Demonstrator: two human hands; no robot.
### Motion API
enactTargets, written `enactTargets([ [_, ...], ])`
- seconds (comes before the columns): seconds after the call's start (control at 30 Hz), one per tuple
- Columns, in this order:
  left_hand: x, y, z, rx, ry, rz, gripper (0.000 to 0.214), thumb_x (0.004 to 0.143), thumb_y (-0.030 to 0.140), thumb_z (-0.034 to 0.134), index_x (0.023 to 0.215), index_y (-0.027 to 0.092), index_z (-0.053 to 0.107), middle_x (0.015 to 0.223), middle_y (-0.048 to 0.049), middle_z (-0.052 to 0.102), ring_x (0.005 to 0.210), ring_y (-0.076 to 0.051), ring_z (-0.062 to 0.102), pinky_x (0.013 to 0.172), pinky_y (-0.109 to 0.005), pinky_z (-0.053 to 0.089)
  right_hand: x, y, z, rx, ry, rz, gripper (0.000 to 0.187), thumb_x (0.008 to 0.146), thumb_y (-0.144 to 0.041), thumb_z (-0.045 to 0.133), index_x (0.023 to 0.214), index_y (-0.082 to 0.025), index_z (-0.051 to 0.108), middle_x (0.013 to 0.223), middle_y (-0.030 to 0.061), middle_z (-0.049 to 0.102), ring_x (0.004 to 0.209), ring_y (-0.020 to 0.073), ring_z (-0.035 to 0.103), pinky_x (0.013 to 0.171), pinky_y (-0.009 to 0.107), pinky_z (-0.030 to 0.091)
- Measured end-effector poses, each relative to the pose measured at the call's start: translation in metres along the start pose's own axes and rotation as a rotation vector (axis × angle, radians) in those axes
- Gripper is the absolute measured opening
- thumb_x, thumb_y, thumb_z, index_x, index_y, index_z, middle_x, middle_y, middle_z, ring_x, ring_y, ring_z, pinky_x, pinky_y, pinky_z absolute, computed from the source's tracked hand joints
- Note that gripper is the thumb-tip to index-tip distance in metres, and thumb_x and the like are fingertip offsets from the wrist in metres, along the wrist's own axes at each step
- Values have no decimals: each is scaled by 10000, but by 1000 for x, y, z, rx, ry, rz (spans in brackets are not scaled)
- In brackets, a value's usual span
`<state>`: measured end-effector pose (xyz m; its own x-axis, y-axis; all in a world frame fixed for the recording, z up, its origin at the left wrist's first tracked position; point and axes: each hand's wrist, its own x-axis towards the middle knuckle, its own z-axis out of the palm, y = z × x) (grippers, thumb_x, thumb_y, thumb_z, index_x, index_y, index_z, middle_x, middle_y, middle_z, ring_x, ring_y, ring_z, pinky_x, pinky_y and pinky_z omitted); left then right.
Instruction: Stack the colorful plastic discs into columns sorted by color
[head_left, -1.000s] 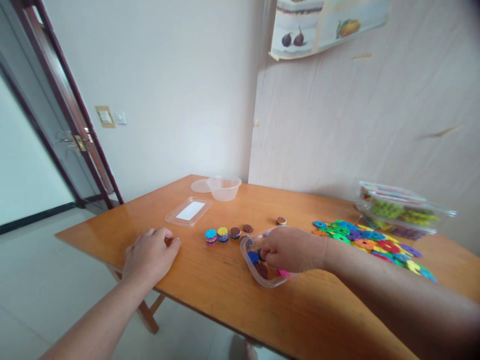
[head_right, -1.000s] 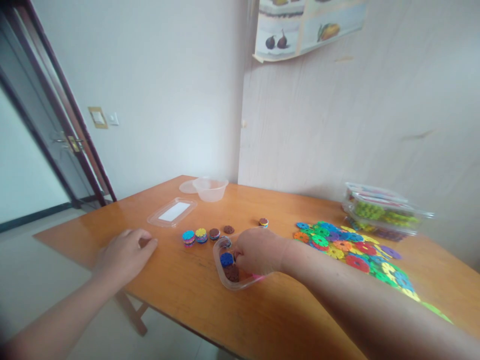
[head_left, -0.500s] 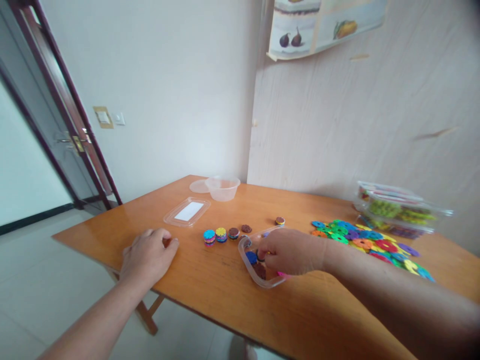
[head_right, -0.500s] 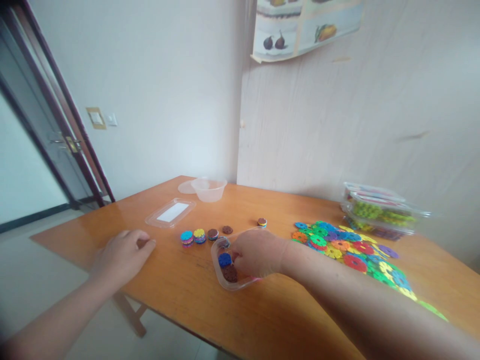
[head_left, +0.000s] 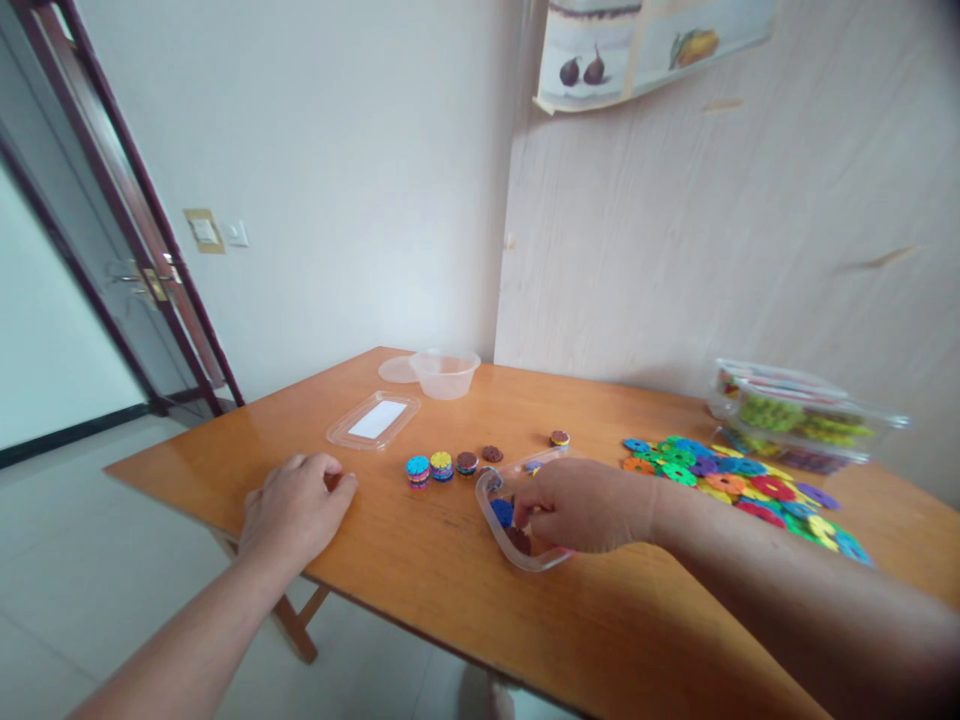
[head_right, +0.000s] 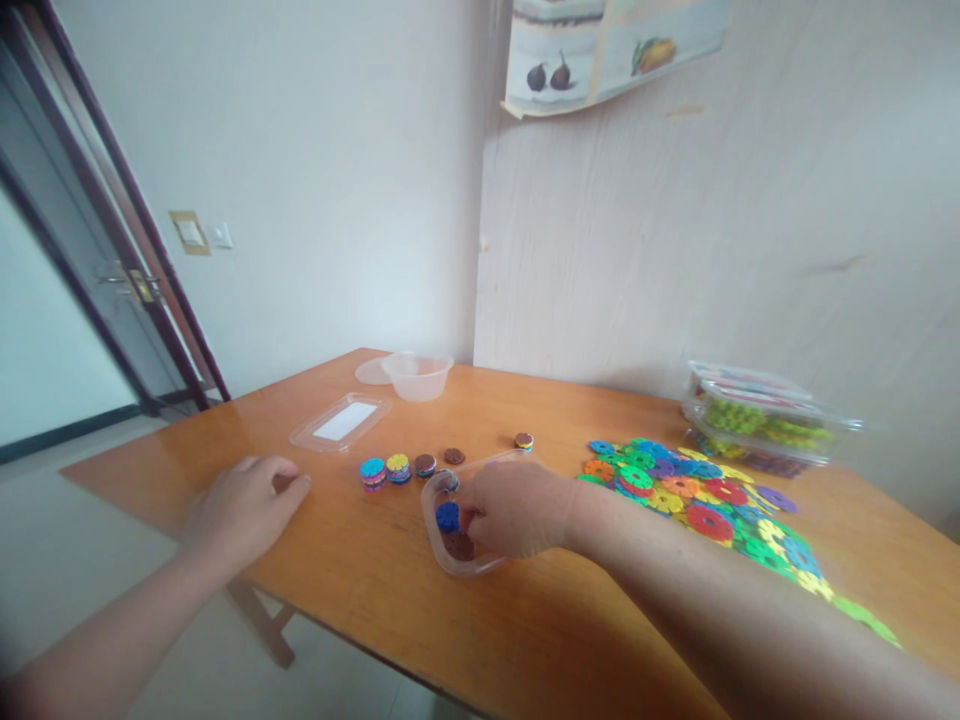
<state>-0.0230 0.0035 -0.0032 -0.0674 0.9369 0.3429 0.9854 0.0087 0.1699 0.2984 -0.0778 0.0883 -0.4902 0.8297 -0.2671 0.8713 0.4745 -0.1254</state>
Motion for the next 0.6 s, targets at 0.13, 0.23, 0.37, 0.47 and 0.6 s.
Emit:
enactTargets([
  [0.13,0,2,-2,7,-4,-3,362,840,498,403,931,255,656,1048,-89,653,1018,-303,601,812,-429,449,-1,0,0,-1,19,14,317,783,-213,479,912,-238,769,847,36,742,743,186,639,609,251,387],
  [0.23,0,2,-2,8,-12,-2,360,840,501,406,931,257,656,1040,-88,653,1015,-304,605,809,-427,453,-3,-1,-2,4,26,2,339,792,-217,478,976,-249,762,879,32,746,759,186,642,615,253,386],
  [0.37,0,1,-1,8,-2,-4,367,846,507,399,936,257,653,1052,-90,652,1015,-306,605,821,-443,449,-5,-4,-2,0,-8,-24,332,791,-213,479,953,-252,765,833,25,742,718,179,635,584,251,366],
  [0.47,-1,0,-1,6,1,-3,365,847,503,400,942,259,655,1061,-89,654,1030,-305,602,818,-432,452,-5,-4,-1,-57,22,18,313,811,-239,465,876,-224,772,811,48,737,703,186,629,578,261,358],
  [0.6,-1,1,-2,6,-8,-8,368,842,506,406,949,260,658,1055,-86,657,1040,-307,600,810,-422,456,-4,-4,-2,-147,11,47,311,813,-263,463,812,-209,769,794,60,732,687,194,614,545,274,326],
])
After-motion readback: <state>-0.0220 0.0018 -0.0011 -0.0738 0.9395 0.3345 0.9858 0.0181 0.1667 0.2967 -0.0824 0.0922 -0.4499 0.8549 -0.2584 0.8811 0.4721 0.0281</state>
